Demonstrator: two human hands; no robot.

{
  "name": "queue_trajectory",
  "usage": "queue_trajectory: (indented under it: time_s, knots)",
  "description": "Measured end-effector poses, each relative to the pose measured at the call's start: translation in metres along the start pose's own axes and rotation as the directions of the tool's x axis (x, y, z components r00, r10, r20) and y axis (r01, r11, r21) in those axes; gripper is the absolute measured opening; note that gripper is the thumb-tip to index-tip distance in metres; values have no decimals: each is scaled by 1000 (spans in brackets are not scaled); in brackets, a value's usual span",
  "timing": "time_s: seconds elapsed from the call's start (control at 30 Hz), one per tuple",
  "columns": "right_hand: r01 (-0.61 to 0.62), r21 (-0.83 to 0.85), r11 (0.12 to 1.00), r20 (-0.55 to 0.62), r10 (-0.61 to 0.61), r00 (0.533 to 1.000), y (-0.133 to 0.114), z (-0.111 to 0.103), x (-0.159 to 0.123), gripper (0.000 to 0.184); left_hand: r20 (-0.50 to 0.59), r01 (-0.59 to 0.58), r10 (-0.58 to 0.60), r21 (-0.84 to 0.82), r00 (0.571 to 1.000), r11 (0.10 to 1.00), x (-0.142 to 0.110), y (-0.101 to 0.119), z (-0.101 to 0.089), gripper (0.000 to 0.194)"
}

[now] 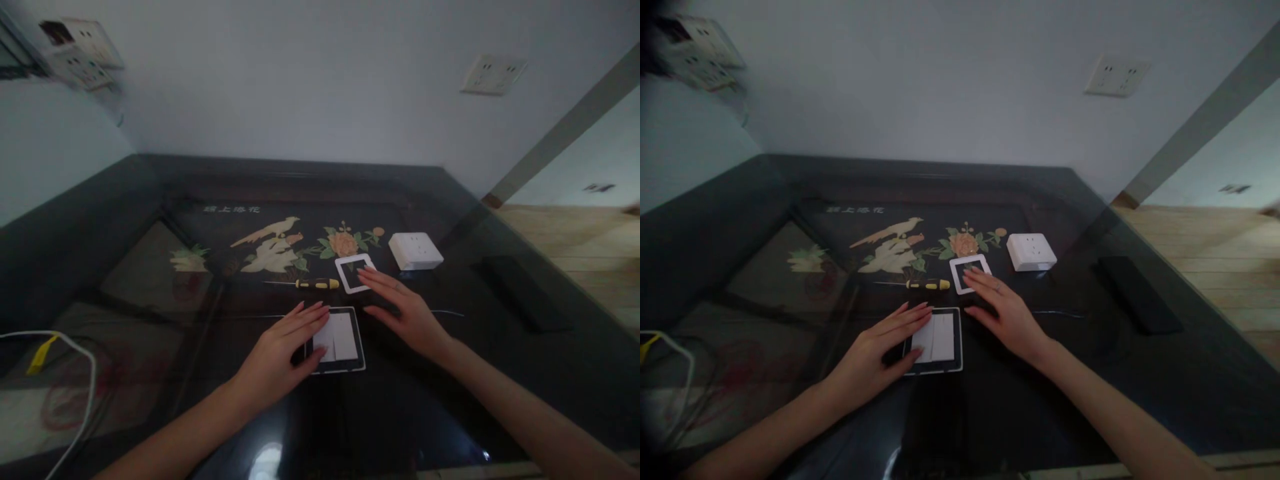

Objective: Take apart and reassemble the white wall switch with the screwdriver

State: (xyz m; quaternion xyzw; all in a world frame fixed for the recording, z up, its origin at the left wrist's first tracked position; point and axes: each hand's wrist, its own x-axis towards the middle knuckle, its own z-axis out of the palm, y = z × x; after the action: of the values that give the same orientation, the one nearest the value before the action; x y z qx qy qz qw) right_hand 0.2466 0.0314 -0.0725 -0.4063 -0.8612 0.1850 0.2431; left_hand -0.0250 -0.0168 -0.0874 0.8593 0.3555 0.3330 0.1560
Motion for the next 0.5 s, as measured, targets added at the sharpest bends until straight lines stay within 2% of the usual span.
queue_trajectory:
  time_s: [0.07, 0.13, 0.23, 0.3, 0.37, 0.43, 0.5]
  knots:
    - [-32, -25, 999, 9, 32, 999, 22, -5, 13, 55, 3, -8, 8, -2, 1000, 1000, -1, -1, 1, 47]
    - [-45, -37, 998, 55, 47, 997, 42, -8, 26, 71, 13, 9, -9, -19, 1000, 1000, -3, 0, 1, 47]
    - [-46, -37, 998, 128, 50, 990, 65, -7, 43, 88, 48, 137, -133, -79, 990, 987, -3, 1, 0, 44]
    - [-43, -24, 999, 161, 46, 986, 72, -5, 52, 80, 85, 259, -249, -139, 965, 956, -3, 2, -4, 43]
    - [-49, -5, 999, 168, 49, 984, 74, -2, 57, 60, 159, 344, -315, -211, 936, 915, -1, 2, -8, 52]
    - [-68, 25, 997, 154, 64, 986, 74, 0, 60, 44, 253, 382, -318, -269, 914, 884, 1, 1, -11, 74]
    - [-97, 72, 993, 125, 87, 988, 71, 0, 59, 46, 313, 391, -300, -288, 901, 874, 2, 1, -11, 87]
